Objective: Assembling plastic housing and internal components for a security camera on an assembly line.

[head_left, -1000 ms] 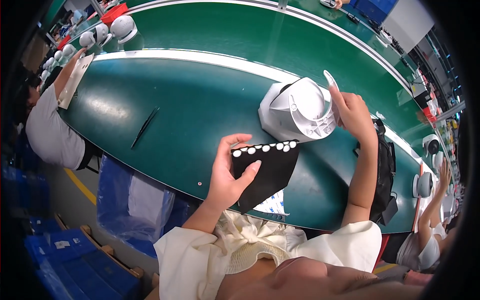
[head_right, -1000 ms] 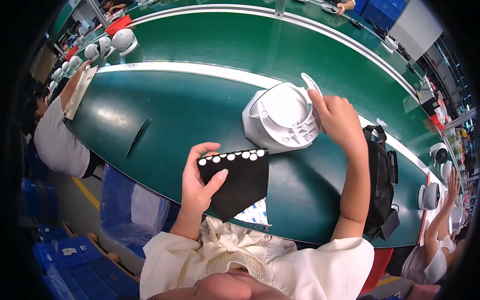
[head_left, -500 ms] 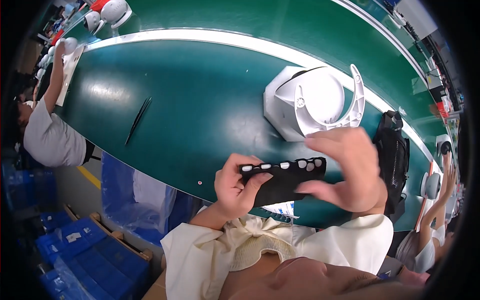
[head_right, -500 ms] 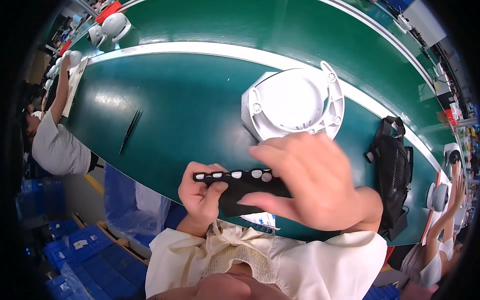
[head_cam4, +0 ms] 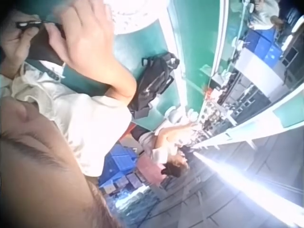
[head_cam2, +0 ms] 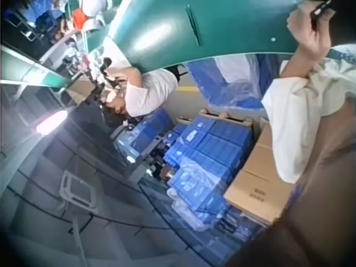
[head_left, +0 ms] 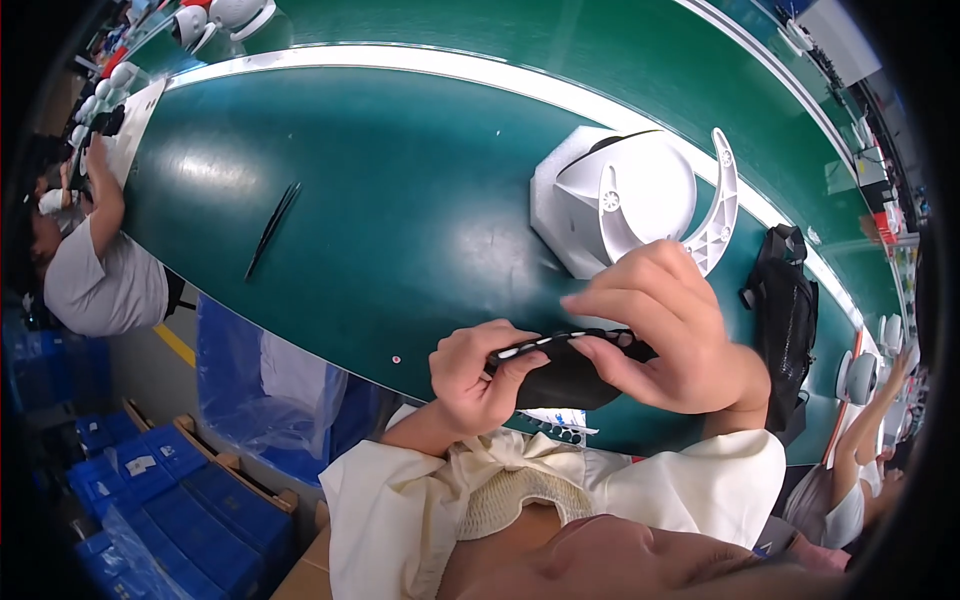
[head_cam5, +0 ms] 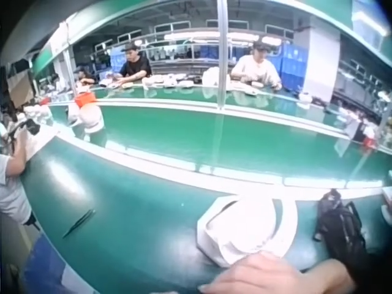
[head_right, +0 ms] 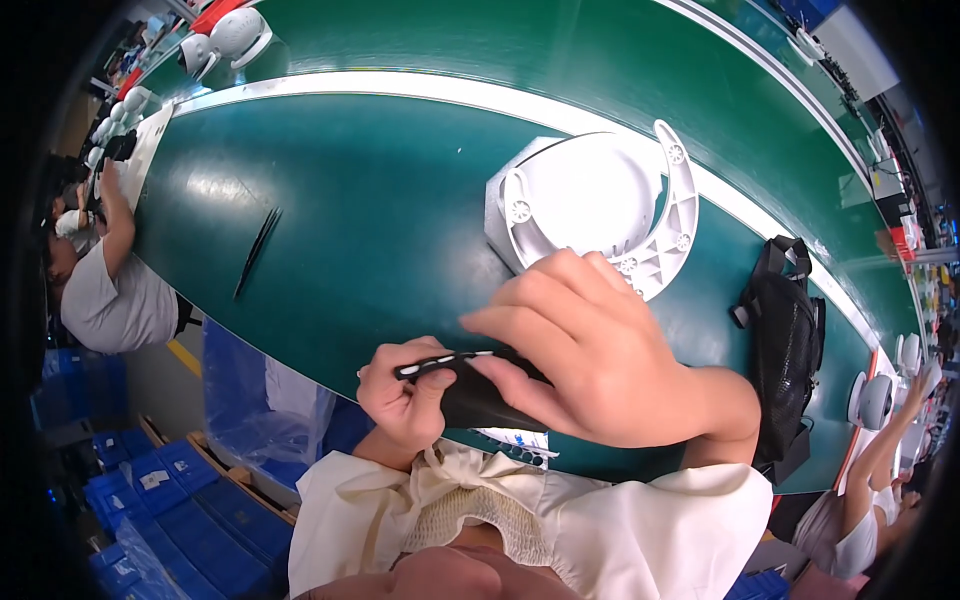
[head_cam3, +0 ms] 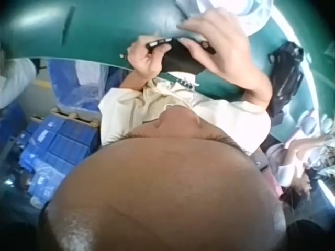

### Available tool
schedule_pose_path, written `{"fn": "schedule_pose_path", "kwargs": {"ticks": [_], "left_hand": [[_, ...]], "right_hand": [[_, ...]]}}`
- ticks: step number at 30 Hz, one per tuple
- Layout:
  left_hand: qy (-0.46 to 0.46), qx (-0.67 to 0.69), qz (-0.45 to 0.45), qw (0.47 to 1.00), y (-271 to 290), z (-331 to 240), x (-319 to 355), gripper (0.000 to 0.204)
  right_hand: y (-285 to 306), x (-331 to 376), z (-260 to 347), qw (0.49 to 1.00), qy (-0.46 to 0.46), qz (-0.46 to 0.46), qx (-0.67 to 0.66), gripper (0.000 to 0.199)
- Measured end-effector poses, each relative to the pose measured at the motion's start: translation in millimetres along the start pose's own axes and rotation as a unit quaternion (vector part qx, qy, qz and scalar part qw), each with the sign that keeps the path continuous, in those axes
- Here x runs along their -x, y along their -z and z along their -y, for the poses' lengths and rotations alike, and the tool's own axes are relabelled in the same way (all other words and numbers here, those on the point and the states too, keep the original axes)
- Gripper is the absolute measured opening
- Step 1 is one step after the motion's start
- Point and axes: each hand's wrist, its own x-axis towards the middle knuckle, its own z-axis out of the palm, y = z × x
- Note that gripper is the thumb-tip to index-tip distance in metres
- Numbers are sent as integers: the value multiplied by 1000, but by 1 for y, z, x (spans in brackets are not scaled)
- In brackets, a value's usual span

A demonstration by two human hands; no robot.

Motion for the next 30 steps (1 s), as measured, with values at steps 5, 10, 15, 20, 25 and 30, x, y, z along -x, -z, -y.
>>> {"fn": "schedule_pose_path", "kwargs": {"ticks": [5, 10, 15, 20, 25, 30], "left_hand": [[-9, -77, 32, 996, -3, -4, 1, 18], [33, -101, 33, 994, -3, -2, 5, 23], [81, -107, 8, 991, 1, -1, 8, 22], [160, -19, 44, 986, 5, 2, 5, 20], [194, 56, 74, 977, 8, 3, 5, 21], [221, 27, 122, 967, 6, -1, 4, 24]], "right_hand": [[-3, -1, 0, 998, 44, 53, -13, 31], [-1, 2, -1, 996, 73, 47, 11, 36], [-11, 3, 0, 992, 117, 4, 50, 34], [-9, 2, -1, 981, 178, 23, 69, 29], [12, -9, -17, 966, 150, -14, -210, 12], [16, -15, -50, 961, -89, -149, -216, 29]]}}
